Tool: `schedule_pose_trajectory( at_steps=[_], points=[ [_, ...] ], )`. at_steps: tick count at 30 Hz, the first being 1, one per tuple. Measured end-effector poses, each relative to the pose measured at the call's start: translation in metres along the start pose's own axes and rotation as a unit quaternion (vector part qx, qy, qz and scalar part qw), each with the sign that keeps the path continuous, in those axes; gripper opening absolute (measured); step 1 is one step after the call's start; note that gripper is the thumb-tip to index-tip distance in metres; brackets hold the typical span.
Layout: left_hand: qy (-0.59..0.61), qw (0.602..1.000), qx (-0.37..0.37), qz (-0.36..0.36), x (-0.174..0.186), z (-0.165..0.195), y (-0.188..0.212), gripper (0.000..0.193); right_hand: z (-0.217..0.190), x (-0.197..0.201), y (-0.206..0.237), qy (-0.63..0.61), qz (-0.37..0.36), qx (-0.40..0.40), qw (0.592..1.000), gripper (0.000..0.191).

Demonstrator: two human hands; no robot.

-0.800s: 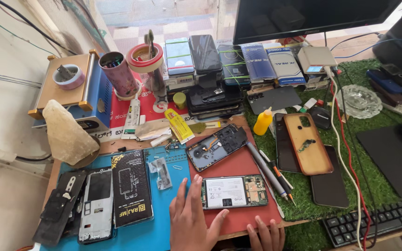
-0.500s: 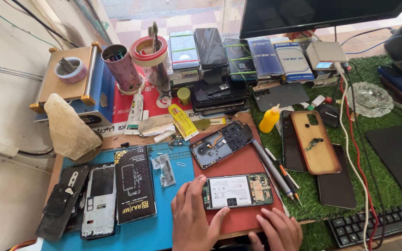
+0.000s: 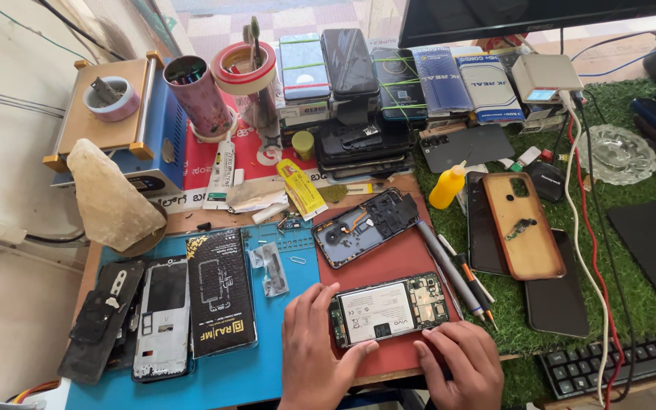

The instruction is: The person works on a disassembled smartphone at a repair bench, pressing and aligning the battery and display assembly, applying adhesive from a yellow glue bottle, and using a metal spudger to pry and press components into the phone frame.

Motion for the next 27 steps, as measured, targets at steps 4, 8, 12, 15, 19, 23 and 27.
schedule_pose_trajectory(
  at_steps=[4,8,12,15,19,23,27],
  points=[
    [0.006,1.000,0.002,0.000,0.001,0.001,0.000,0.097,-0.002,-0.001,-0.001,0.007,-0.006,0.009,1.000,0.020],
    [0.014,1.000,-0.010,0.009,0.002,0.004,0.001,0.095,-0.006,0.000,0.000,0.018,0.003,0.027,0.999,0.018],
    [0.015,1.000,-0.015,0.018,0.003,0.005,0.002,0.092,-0.008,0.001,0.001,0.017,0.011,0.033,0.999,0.018],
    [0.021,0.999,-0.019,0.023,0.004,0.006,0.002,0.090,-0.008,0.001,0.001,0.018,0.013,0.036,0.999,0.017],
    [0.027,0.999,-0.028,0.029,0.004,0.007,0.002,0.089,-0.010,0.002,0.002,0.020,0.029,0.057,0.998,0.016],
    [0.029,0.999,-0.031,0.030,0.004,0.007,0.003,0.089,-0.010,0.002,0.003,0.024,0.037,0.073,0.996,0.015],
    [0.028,0.999,-0.029,0.032,0.005,0.007,0.003,0.088,-0.009,0.000,0.005,0.032,0.037,0.075,0.996,0.015]
  ],
)
Point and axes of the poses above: each hand's wrist, its own y-axis away from the middle knuckle, its own x-axis out of the back of the hand, z = x × y, the point moved 7 cm from there along -y, towards the middle knuckle, and after that the axes turned 7 degrees about x, right-handed, at the moved point
